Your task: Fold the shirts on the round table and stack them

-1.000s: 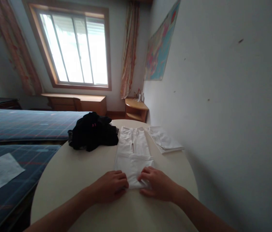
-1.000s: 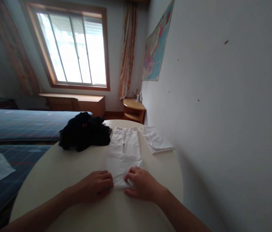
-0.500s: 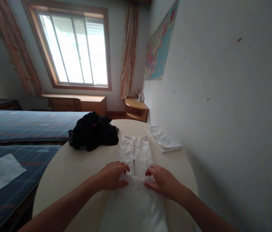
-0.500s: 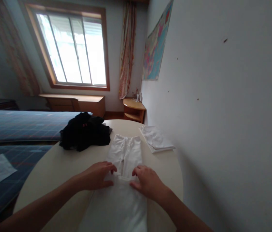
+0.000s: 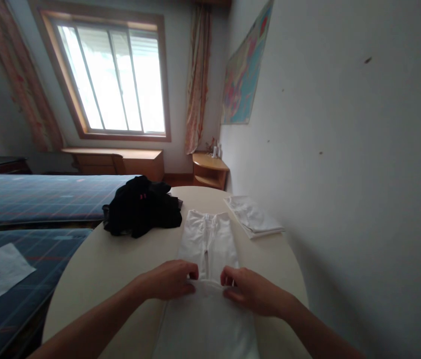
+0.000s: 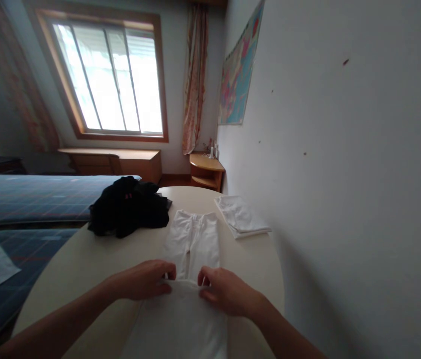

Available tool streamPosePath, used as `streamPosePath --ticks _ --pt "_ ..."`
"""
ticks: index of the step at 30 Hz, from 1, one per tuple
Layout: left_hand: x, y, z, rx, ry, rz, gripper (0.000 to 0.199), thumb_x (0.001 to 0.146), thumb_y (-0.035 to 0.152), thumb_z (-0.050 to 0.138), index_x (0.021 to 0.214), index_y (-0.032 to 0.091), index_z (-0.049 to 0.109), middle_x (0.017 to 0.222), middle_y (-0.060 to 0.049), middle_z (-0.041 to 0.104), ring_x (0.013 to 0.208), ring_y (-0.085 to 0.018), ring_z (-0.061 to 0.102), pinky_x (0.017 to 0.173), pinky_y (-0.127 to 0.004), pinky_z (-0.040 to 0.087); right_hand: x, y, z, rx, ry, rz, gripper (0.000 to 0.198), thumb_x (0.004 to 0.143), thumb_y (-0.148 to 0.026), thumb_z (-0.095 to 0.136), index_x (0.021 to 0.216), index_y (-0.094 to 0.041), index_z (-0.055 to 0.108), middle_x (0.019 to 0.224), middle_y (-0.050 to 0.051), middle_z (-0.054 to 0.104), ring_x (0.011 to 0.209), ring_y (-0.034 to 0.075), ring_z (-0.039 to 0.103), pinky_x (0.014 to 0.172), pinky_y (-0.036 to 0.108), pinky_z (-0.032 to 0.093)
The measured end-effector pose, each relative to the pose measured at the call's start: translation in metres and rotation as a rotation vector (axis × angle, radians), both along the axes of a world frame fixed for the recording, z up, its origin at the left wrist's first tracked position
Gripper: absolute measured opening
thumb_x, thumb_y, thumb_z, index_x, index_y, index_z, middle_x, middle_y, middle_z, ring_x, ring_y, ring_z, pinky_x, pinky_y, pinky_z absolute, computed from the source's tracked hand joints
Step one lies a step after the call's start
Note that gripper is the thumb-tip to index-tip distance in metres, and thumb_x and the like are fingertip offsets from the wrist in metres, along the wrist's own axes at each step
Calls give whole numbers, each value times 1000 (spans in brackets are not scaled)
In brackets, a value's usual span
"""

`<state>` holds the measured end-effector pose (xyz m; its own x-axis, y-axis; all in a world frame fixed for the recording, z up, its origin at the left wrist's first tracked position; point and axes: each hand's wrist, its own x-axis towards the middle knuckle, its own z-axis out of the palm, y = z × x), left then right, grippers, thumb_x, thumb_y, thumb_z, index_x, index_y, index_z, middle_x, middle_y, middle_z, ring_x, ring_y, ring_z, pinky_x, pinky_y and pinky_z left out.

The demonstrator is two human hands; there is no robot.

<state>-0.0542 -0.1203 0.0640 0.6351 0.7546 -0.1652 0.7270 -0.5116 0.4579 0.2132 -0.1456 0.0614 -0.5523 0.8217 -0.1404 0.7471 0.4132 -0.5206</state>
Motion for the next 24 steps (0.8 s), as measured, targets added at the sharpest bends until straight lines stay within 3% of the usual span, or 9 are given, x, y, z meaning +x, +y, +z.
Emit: streamPosePath --ticks 5,8,11,14,16,18,21,24 --pt "-8 18 34 -50 -136 -8 24 84 32 60 105 23 68 96 -1 71 84 -18 64 72 -25 44 8 15 31 -12 87 29 21 93 -30 53 110 -24 64 101 3 69 88 17 63 77 26 45" --pt "-10 47 55 43 -214 16 25 85 34 58 104 20 68 92 -1 70 79 -17 62 68 -24 44 8 42 53 107 126 10 21 94 -32 52 108 -22 64 96 3 71 83 17 64 75 27 46" --pt "-7 81 62 189 -290 76 25 86 35 58 103 18 68 92 -3 70 81 -19 63 73 -27 47 4 79 62 283 182 -42 22 94 -29 51 109 -22 64 98 4 71 88 19 65 80 30 47" --pt "-3 108 44 366 -285 190 25 88 32 57 107 20 68 100 -6 72 91 -23 65 84 -32 49 -1 113 48 433 190 -119 28 93 -20 49 117 -20 62 112 8 70 102 20 64 93 35 47" --pt "1 117 21 462 -275 239 32 88 29 58 118 21 64 117 -8 69 106 -26 63 95 -37 48 -3 126 27 520 110 -158 34 89 -17 53 122 -18 61 122 11 67 114 23 60 102 40 42" --pt "3 117 -7 497 -240 201 41 88 28 60 128 21 58 132 -11 62 120 -28 57 104 -40 44 -4 131 3 540 32 -145 40 88 -20 57 128 -17 58 130 12 63 124 24 54 109 42 38" --pt "3 103 -43 488 -172 74 56 91 33 59 143 19 45 153 -15 43 142 -29 38 116 -46 32 -5 123 -29 435 -63 -102 55 91 -35 58 142 -18 48 148 14 49 139 28 40 116 47 29" --pt "1 82 -62 469 -94 2 58 96 36 51 150 21 36 161 -14 28 150 -29 22 119 -49 24 -6 105 -46 283 -144 -98 66 94 -50 51 152 -22 36 161 12 29 150 31 20 120 52 18"
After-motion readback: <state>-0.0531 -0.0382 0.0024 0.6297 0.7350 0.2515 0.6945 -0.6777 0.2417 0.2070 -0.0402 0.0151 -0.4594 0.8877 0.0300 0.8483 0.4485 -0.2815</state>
